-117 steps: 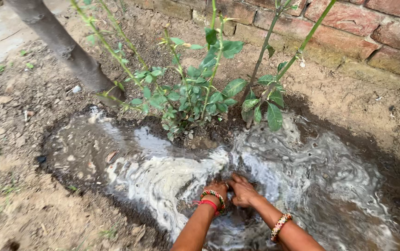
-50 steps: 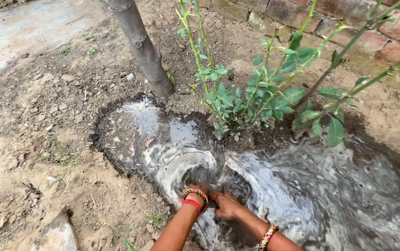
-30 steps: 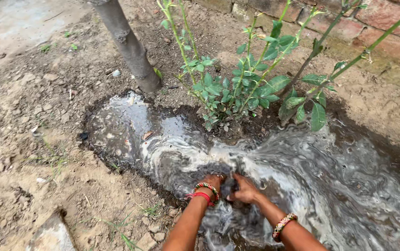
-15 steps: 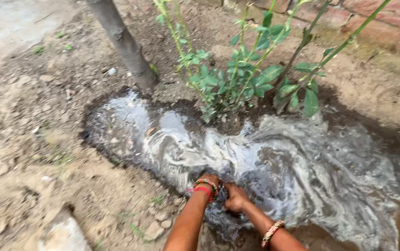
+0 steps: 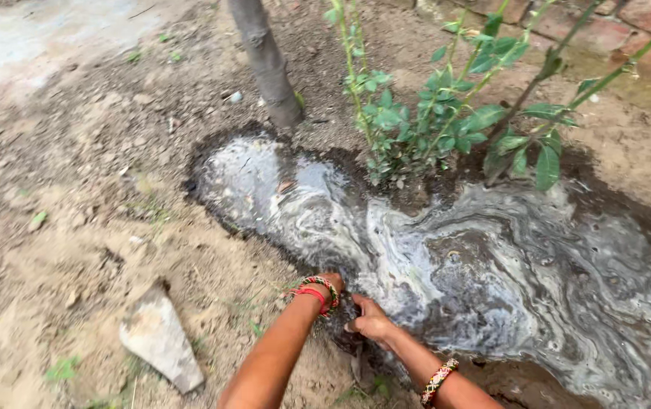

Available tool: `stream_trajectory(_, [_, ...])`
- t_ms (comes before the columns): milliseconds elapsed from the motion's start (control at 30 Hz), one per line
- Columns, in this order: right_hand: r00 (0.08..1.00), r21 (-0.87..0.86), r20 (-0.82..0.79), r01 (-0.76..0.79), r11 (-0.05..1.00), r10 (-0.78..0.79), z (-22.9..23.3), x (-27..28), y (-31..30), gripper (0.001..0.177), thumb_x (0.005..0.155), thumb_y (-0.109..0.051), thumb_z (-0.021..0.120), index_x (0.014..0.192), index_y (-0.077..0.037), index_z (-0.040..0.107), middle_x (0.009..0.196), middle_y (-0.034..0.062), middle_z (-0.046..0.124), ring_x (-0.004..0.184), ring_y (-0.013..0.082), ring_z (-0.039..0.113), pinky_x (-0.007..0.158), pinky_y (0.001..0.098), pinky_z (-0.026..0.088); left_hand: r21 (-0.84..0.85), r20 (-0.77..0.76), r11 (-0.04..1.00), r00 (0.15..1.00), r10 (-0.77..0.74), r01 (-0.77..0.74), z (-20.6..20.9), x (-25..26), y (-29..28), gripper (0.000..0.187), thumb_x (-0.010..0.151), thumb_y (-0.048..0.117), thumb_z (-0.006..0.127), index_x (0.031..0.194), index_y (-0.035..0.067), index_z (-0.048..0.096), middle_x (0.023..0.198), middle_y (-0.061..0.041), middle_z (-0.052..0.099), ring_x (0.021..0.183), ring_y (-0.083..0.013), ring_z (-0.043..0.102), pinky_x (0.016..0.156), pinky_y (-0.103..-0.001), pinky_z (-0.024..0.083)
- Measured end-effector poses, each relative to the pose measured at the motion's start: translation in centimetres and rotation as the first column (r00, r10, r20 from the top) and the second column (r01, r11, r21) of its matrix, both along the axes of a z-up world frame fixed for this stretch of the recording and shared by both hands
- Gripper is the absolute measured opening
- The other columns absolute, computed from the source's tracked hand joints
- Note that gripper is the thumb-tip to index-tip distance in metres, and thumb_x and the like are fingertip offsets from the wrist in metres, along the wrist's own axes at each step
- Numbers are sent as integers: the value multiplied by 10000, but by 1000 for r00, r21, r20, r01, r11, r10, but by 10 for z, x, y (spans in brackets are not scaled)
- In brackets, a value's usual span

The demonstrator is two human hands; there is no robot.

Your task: The person shapes and digs muddy soil by hand to direct water around plants, adjusts the plant stems, and mounds wet soil around the base of a tree trunk.

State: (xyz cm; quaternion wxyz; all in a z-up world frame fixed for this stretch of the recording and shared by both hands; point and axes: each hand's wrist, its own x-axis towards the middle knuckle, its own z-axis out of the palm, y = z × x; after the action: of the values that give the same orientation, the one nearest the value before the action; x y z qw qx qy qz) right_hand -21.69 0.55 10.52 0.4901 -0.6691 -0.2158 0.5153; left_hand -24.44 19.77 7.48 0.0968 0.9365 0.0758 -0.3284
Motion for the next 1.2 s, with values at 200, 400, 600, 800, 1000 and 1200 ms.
stream_trajectory(200, [751, -89, 592, -300, 950, 293, 3, -35, 0, 894, 807, -4, 659, 1572, 56, 201, 1631, 295, 267, 1519, 371, 254, 1240, 390, 197, 11, 138, 990, 981, 135, -138, -11, -67, 9, 553, 905, 214, 729, 1392, -1, 579, 1453, -228, 564, 1351, -337, 554, 1096, -434, 489])
stream_trajectory(400, [570, -371, 557, -480, 795, 604, 18, -45, -4, 983, 783, -28, 670, 1550, 90, 68, 1623, 323, 92, 1522, 398, 143, 1210, 385, 134, 18, 197, 983, 965, 173, -180, 27, -91, -8, 464, 964, 145, 589, 1428, 154, 582, 1501, -177, 513, 1398, -322, 494, 1112, -476, 453])
stream_trajectory(600, [835, -84, 506, -204, 975, 218, 43, 23, -27, 572, 755, 54, 505, 1256, -108, 730, 1312, 77, 725, 1175, 278, 713, 1034, 392, 587, 87, -33, 975, 978, 208, -204, 112, -30, -38, 312, 1008, 226, 592, 1290, 134, 689, 1414, -128, 635, 1303, -295, 612, 1120, -511, 449])
stream_trajectory(800, [801, -384, 547, -17, 923, 242, 13, 125, -67, 581, 818, 11, 628, 1379, -138, 621, 1517, 68, 540, 1315, 271, 581, 1139, 427, 478, 56, 17, 981, 983, 185, -186, 67, 44, -64, 454, 933, 284, 747, 1321, 60, 673, 1348, -177, 657, 1239, -316, 656, 1024, -435, 574])
stream_trajectory(1000, [841, -479, 438, -82, 874, 318, -11, 133, -85, 850, 792, -144, 731, 1552, -119, 350, 1640, 142, 253, 1511, 327, 257, 1239, 517, 202, -274, -29, 924, 963, 269, -267, -4, 63, -104, 658, 865, 148, 771, 1472, 147, 514, 1465, -209, 534, 1327, -379, 564, 1111, -458, 485])
stream_trajectory(1200, [766, -692, 390, -123, 712, 511, 5, 99, -71, 883, 728, -179, 741, 1542, -121, 403, 1656, 132, 286, 1555, 293, 224, 1303, 463, 149, -228, -36, 952, 979, 202, -205, -26, 58, -128, 530, 907, 209, 711, 1410, 82, 604, 1459, -212, 574, 1322, -354, 587, 1111, -450, 479])
